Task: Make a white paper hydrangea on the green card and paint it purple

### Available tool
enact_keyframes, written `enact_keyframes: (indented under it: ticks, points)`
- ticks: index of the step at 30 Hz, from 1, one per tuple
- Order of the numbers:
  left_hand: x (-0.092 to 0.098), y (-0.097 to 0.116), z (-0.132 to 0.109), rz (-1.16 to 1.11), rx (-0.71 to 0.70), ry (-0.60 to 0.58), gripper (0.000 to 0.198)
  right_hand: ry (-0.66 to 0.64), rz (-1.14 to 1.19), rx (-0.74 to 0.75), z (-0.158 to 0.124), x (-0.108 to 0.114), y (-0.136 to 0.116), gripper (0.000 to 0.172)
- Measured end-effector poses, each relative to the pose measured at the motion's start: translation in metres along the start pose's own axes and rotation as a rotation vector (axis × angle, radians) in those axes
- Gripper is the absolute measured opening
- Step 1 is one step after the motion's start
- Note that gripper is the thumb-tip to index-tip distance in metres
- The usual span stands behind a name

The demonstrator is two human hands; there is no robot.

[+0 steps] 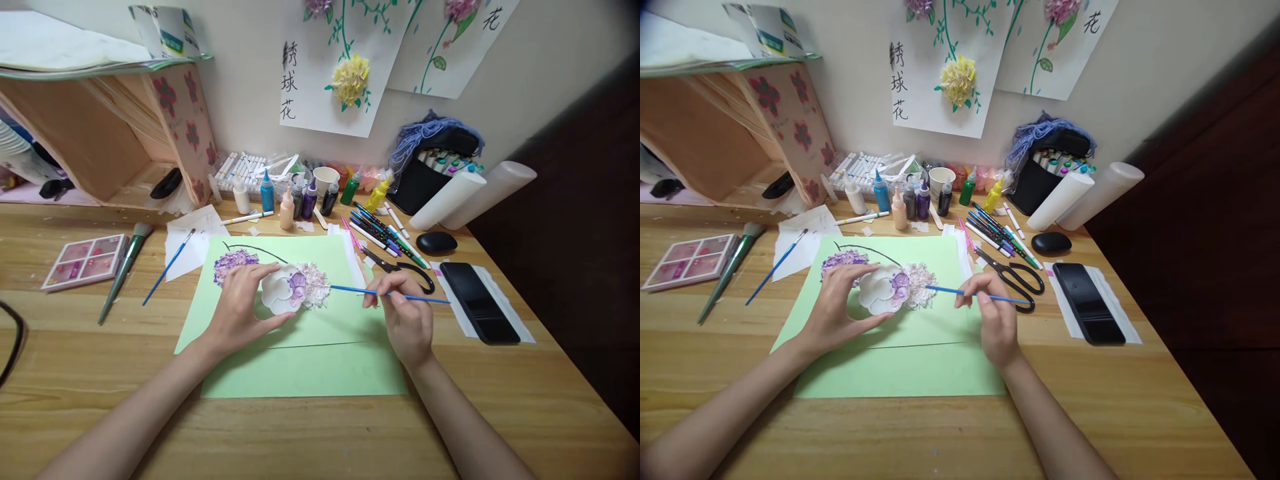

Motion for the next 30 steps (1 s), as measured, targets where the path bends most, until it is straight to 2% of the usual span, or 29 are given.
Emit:
enact_keyframes:
  ticks: [3,5,15,25,30]
  points:
    - [0.0,0.002,-0.001,-0.014,-0.005,-0.007,0.065,-0.186,-0.095,-0.031,-0.008,-0.022,0.005,0.017]
    - [0.0,0.001,-0.001,-0.02,-0.004,-0.005,0.065,-0.248,-0.169,-0.031,-0.012,-0.027,0.007,0.019]
    - [-0.001,0.0,-0.001,-0.04,-0.002,-0.011,0.066,-0.265,-0.25,0.04,-0.013,-0.03,0.001,0.02]
    - [-0.002,0.002,-0.001,-0.038,-0.011,-0.016,0.067,-0.376,-0.4,0.142,-0.014,-0.046,-0.008,0.018]
    - [-0.002,0.003,0.0,-0.036,-0.02,-0.01,0.065,-0.364,-0.374,0.187,-0.015,-0.045,-0.012,0.019]
Point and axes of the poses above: each hand's wrist, its own z-axis towards the middle knuckle, its own x-axis out of the back of the hand, y = z × x, the point moved 9 cm from there along z, towards the middle knuckle, and after that the axes turned 12 degrees about z, right-handed, at the moved point
